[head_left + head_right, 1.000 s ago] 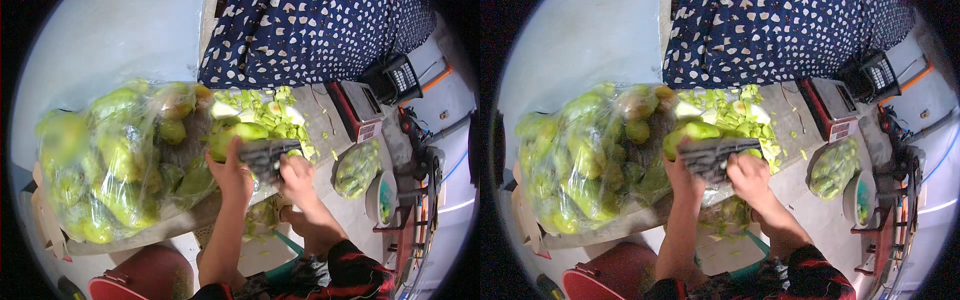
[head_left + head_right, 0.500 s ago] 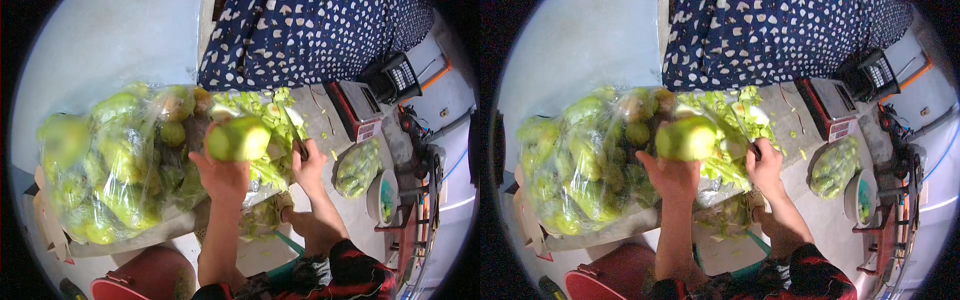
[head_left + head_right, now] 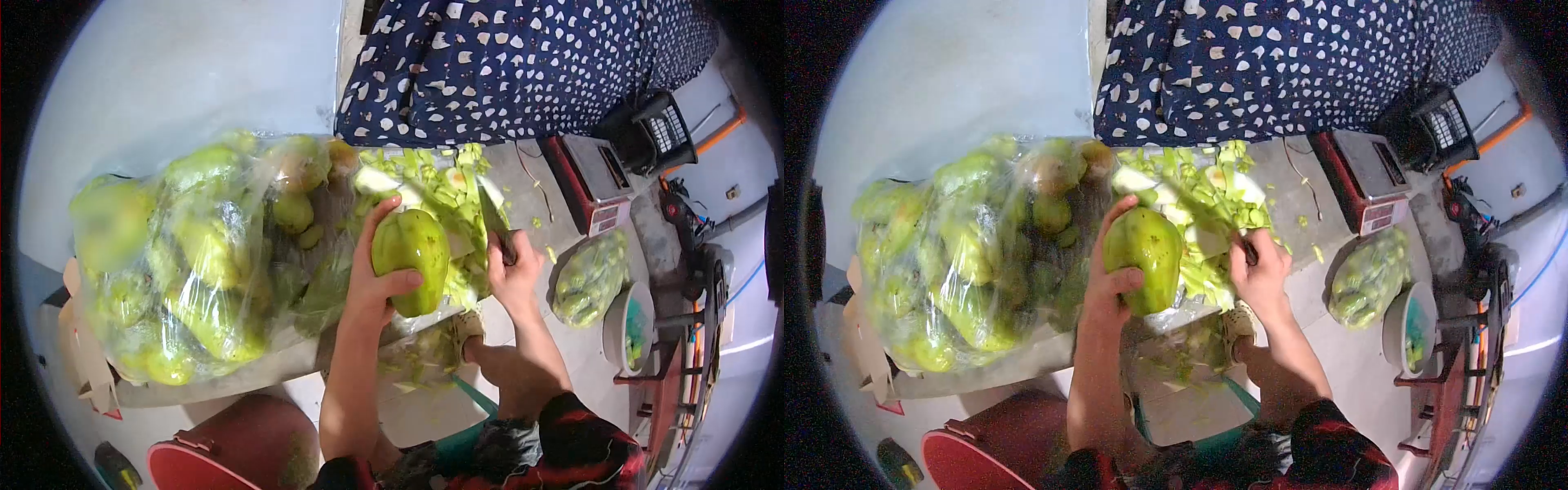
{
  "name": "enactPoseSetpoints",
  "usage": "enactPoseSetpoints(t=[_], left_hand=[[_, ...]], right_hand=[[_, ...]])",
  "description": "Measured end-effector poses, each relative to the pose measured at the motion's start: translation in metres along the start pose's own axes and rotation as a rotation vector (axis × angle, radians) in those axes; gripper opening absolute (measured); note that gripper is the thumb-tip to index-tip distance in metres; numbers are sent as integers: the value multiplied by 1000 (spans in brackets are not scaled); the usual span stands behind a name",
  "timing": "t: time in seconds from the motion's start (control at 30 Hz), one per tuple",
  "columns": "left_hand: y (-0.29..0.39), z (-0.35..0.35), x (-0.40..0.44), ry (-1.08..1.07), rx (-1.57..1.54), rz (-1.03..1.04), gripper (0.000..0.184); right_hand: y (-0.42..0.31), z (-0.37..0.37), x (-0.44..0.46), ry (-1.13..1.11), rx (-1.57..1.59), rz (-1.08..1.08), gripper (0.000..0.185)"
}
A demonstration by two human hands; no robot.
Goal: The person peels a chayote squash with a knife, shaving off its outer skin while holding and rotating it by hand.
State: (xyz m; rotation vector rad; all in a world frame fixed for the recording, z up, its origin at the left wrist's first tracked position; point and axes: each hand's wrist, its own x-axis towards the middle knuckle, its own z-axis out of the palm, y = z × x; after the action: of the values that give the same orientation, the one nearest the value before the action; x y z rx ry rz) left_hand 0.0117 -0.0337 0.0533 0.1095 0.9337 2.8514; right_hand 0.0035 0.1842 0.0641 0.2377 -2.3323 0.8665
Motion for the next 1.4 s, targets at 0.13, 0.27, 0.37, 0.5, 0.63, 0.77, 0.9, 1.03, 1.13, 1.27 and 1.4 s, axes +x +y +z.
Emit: enactPoseSetpoints(t=[0.13, 0.27, 0.37, 0.5, 0.63, 0.77, 0.9, 1.03, 1.13, 1.27, 1.4], left_hand=[[-19, -8, 12, 151, 138, -141, 82], [-21, -1, 14, 138, 868, 376, 80], [-18, -2, 18, 290, 1115, 398, 73], [-18, -1, 15, 300, 1151, 386, 73], [-18, -6, 15, 301, 1369, 404, 76], [-14, -6, 14, 313, 1458, 393, 75], [-15, -8, 15, 324, 1472, 372, 74], [-15, -6, 12, 293, 1429, 550, 78], [-12, 1, 11, 288, 1371, 588, 78], [-10, 3, 12, 261, 1382, 576, 77], [-6, 5, 8, 292, 1417, 408, 78]], right_hand=[[-9, 2, 5, 39, -38, -464, 19], [-20, -3, 3, -127, 31, -702, 17], [-29, 1, -3, -154, 39, -758, 16], [-36, 1, -3, -204, 42, -735, 18], [-42, 4, -8, -211, 13, -741, 16], [-45, 6, -9, -215, 8, -760, 16], [-49, 3, -10, -265, -33, -731, 12], [-32, 11, -12, -288, -106, -570, 27], [-26, 11, -11, -308, -114, -544, 27], [-27, 9, -11, -319, -134, -506, 25], [21, 23, -8, -384, -290, -43, 17]])
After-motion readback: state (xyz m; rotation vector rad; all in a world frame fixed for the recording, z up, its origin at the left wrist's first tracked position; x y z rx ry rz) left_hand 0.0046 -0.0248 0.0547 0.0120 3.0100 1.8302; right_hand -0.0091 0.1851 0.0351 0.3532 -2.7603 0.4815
